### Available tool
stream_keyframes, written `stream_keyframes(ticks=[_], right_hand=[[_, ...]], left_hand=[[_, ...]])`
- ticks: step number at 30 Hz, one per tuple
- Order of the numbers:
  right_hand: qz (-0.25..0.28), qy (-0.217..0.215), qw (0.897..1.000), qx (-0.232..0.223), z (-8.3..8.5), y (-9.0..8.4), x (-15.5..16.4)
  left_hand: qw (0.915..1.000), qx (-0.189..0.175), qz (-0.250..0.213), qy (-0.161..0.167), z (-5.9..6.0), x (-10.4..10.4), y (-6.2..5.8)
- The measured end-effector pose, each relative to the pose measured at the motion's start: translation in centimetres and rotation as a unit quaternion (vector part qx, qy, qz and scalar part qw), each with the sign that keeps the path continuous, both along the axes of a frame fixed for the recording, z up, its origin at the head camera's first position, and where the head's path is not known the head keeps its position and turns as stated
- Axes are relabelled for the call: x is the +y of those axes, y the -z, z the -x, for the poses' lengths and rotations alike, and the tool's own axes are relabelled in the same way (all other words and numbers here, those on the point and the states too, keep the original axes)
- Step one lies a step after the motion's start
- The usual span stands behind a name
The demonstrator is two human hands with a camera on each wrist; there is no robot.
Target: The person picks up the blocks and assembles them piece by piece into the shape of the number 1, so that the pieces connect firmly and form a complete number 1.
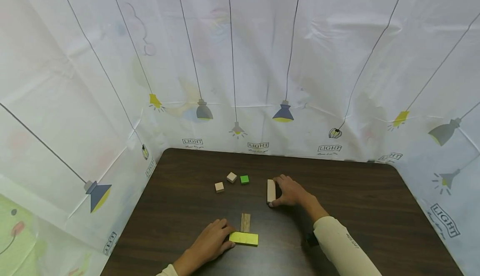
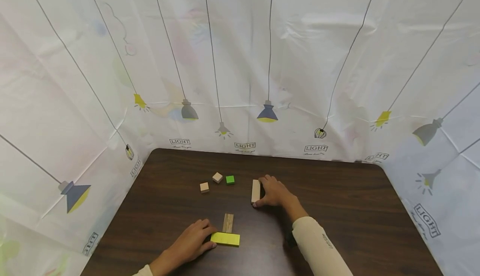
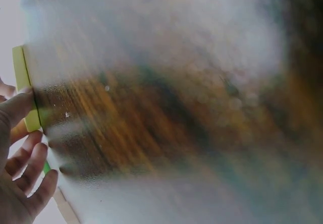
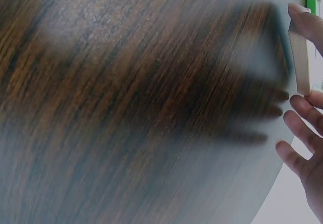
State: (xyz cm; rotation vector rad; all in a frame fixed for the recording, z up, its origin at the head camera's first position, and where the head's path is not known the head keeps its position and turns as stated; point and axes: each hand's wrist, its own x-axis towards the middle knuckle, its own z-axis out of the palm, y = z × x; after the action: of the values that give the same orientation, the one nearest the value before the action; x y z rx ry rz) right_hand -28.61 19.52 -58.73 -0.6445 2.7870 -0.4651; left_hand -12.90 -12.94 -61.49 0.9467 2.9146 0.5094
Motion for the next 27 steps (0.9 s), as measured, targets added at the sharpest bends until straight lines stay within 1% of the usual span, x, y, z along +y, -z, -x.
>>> stream_keyframes(ticks=[6,13,19,27], right_hand=[[0.003,0.005,1.000,-0.002,-0.1,-0.1,-0.3],[0.018,-0.002,1.000,0.001,-0.5,-0.7,-0.8],[0.010,-0.005,1.000,0.002,-0.5,-0.5,-1.3],[0.017,-0.005,1.000,0.003,-0.8,-0.7,-1.8]], left_hand=[[1.0000,0.002,0.002,0.003,0.0,0.0,0.0],[1.0000,0.006,0.001,0.005,0.1,0.0,-0.1],[0.9998,0.017,-0.002,0.008,0.1,-0.1,0.1],[1.0000,-0.005,0.001,0.001,0.2,0.0,0.1]])
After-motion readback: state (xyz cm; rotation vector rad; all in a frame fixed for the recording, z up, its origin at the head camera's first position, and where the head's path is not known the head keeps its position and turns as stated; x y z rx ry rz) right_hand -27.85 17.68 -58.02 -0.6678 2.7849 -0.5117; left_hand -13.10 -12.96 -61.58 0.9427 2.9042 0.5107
